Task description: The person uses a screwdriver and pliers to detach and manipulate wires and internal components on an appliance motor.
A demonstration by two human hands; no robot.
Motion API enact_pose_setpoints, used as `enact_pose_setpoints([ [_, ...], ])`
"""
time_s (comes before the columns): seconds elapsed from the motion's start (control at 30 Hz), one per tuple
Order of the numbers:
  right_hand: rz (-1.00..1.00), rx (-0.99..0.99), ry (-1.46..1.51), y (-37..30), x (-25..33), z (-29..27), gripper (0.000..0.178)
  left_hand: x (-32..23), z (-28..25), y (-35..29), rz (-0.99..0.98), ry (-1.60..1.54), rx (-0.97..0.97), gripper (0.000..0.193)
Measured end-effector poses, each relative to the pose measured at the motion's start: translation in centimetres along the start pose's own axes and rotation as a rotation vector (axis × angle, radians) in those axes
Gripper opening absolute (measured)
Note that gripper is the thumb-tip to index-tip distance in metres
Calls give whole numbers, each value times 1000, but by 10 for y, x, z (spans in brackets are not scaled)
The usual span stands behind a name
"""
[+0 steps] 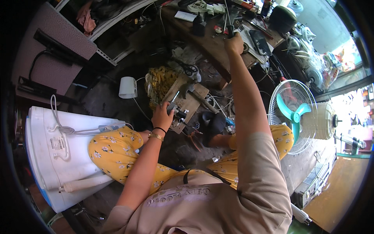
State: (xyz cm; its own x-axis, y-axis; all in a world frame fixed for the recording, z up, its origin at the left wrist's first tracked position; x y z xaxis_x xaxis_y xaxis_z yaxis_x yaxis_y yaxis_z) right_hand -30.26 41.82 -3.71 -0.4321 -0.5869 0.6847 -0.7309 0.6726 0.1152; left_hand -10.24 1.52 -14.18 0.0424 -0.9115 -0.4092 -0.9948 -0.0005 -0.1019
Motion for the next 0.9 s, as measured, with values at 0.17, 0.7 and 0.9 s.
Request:
enact_pose_setpoints([
  [0.17,4,-164,-113,26,2,22,25,-5,-1,0,65,-8,-122,33],
  [0.7,27,399,1009,-170,1,-3,22,-20,28,-17,-281,-1218,195,30],
  [0.9,60,433,841,-320,-40,-37,26,-96,73,-96,-608,-1869,853,40],
])
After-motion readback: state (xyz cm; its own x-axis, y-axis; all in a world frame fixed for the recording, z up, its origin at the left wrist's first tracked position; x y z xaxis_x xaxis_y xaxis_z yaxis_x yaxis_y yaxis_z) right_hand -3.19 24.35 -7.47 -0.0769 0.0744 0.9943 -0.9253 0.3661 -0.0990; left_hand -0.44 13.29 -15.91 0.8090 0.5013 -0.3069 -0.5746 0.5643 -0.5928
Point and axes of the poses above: each hand's wrist, its own y-axis towards the middle knuckle, its own z-axis out of the palm, x = y × z, the point moved 9 cm from there along y, towards the middle knuckle, and after that the axes turned 1 degree about -x, right-handed, at the moved point
